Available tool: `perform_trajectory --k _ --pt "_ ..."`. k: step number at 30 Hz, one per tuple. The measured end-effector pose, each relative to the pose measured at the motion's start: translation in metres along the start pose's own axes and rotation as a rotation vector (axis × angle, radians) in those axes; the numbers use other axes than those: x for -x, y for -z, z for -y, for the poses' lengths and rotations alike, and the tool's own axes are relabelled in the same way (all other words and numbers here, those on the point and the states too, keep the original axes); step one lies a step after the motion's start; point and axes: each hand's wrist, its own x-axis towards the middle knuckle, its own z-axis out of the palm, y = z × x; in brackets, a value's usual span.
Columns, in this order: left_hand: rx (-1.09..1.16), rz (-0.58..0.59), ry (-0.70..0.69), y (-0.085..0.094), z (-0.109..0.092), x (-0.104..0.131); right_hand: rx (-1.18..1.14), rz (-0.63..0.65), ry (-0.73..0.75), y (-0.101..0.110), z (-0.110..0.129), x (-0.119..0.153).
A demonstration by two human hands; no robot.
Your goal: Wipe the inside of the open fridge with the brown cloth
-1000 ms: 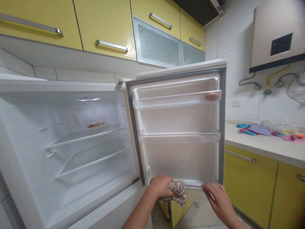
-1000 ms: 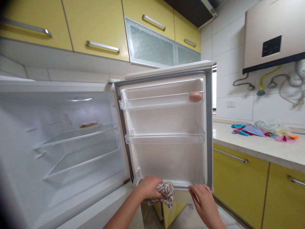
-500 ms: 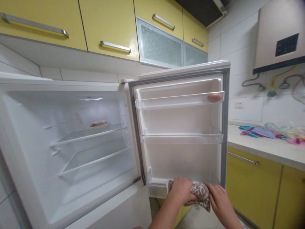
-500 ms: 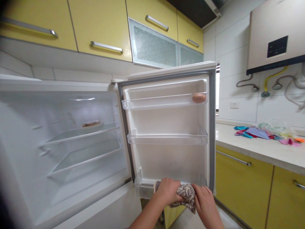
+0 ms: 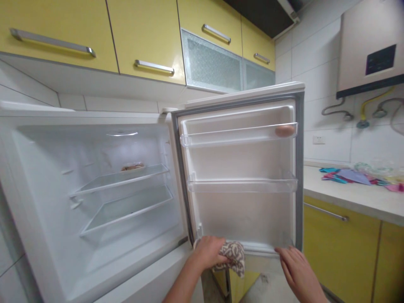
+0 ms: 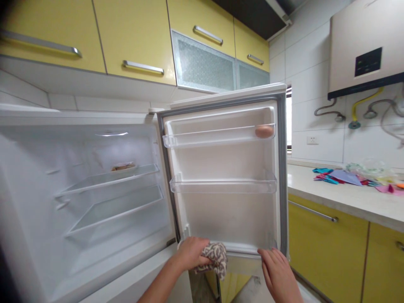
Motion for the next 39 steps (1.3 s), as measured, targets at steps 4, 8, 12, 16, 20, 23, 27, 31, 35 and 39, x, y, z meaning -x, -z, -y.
perform_trajectory --k 4,8,12,16,20,23,27,31,35,39 --pt "-0.018 -0.015 0.028 0.002 0.026 0.016 -0.117 -0.033 -0.103 0.003 -0.003 -0.002" --pt "-0.031 -0.023 0.020 0.000 0.026 0.017 -0.283 -0.071 -0.285 0.011 -0.013 0.001" --pt "-0.040 -0.020 0.010 0.000 0.015 0.012 -0.440 -0.028 -0.396 0.021 -0.020 0.006" --pt "-0.030 0.011 -0.024 0.000 -0.009 0.002 -0.522 -0.001 -0.487 0.029 -0.022 0.009" --pt "-0.011 0.025 -0.068 -0.005 -0.052 -0.015 -0.627 -0.018 -0.518 0.031 -0.018 0.012" --pt "0.005 0.029 -0.101 -0.011 -0.095 -0.031 -0.674 -0.046 -0.554 0.033 -0.015 0.014" --pt "0.037 0.037 -0.114 -0.020 -0.151 -0.050 -0.724 -0.070 -0.574 0.035 -0.014 0.016" --pt "0.075 0.048 -0.081 -0.024 -0.177 -0.059 -0.661 -0.077 -0.535 0.035 -0.012 0.014" --pt "0.122 0.032 -0.117 -0.020 -0.167 -0.056 -0.469 -0.036 -0.468 0.031 -0.008 0.015" --pt "0.132 0.089 -0.178 -0.011 -0.141 -0.049 -0.294 -0.040 -0.344 0.027 -0.009 0.021"
